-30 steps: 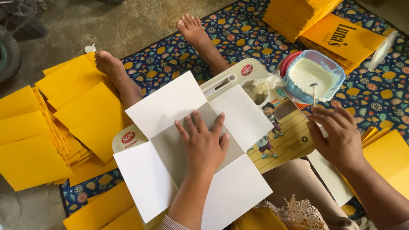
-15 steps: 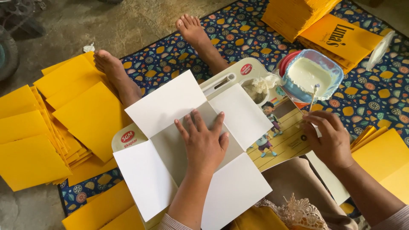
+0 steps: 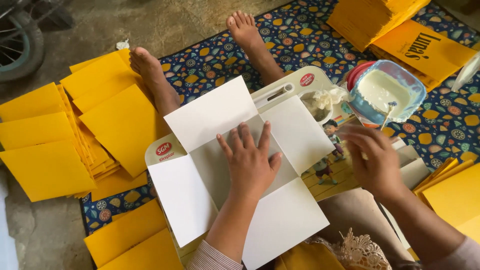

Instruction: A person applies adhesive to paper sheets using a stick and folds them to assemble paper products on a low table while sitting on the floor.

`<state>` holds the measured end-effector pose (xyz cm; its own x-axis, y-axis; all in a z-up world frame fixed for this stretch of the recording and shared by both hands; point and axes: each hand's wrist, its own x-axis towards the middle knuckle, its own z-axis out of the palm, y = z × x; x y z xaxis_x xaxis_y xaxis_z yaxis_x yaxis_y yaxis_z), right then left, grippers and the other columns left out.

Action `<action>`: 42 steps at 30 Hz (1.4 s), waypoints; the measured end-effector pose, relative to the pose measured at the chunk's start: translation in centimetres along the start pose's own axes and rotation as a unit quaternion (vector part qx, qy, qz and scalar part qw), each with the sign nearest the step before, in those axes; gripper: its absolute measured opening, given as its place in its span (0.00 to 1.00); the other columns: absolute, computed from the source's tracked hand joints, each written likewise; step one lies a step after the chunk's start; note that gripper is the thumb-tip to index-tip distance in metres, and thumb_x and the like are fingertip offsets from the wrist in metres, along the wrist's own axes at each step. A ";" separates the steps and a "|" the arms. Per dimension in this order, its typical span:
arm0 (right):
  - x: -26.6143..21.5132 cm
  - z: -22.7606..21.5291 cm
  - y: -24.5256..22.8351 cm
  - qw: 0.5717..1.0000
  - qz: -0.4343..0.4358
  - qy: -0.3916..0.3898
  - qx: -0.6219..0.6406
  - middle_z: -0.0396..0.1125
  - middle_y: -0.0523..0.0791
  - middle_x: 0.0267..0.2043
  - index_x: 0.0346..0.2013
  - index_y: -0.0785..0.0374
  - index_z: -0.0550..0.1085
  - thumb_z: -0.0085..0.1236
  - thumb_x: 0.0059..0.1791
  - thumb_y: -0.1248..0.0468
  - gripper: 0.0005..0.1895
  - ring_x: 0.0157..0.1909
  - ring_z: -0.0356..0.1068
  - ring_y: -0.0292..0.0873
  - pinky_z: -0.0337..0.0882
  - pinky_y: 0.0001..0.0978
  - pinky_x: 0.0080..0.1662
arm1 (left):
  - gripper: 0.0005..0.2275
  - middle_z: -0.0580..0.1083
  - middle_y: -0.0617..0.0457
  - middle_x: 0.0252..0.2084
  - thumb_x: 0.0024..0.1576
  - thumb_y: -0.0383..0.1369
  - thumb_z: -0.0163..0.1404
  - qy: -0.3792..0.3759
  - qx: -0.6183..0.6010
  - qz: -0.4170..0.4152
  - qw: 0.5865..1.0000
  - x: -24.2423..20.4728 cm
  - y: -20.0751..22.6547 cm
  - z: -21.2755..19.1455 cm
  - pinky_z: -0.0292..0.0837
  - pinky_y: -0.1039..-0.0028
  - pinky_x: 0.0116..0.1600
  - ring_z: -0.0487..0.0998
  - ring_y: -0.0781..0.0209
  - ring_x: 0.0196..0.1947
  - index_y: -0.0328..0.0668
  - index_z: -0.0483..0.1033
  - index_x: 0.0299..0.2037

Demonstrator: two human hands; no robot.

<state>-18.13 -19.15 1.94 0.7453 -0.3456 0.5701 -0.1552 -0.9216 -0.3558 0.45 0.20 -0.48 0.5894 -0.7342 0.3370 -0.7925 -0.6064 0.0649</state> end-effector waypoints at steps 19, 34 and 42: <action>7.9 3.9 -2.4 0.838 0.270 -0.160 0.446 0.72 0.50 0.51 0.73 0.53 0.64 0.26 0.61 0.47 0.30 0.57 0.72 0.49 0.65 0.51 0.65 | 0.21 0.64 0.48 0.61 0.56 0.56 0.46 -0.036 -0.155 -0.092 0.983 0.2 -2.0 0.1 0.44 0.36 0.66 0.60 0.48 0.66 0.55 0.73 0.51; 4.8 11.5 -9.7 0.937 0.091 -0.182 0.282 0.58 0.56 0.73 0.77 0.53 0.55 0.30 0.59 0.49 0.31 0.72 0.56 0.65 0.53 0.64 0.69 | 0.35 0.61 0.35 0.71 0.67 0.54 0.23 0.110 -0.695 -0.167 0.690 -0.2 -5.1 2.1 0.42 0.50 0.75 0.61 0.43 0.70 0.38 0.31 0.77; 4.2 14.6 -10.0 0.973 -0.098 -0.203 0.049 0.47 0.64 0.76 0.77 0.59 0.54 0.23 0.52 0.28 0.50 0.78 0.42 0.65 0.39 0.61 0.73 | 0.38 0.64 0.45 0.68 0.64 0.61 0.13 0.149 -0.812 -0.189 0.532 0.4 -6.2 1.7 0.42 0.59 0.77 0.61 0.54 0.68 0.42 0.30 0.77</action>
<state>-3.94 -8.78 -2.92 0.9521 -0.0490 0.3017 0.0626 -0.9349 -0.3495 5.85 3.09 -2.35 0.8957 -0.4253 0.1295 0.1408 0.5477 0.8247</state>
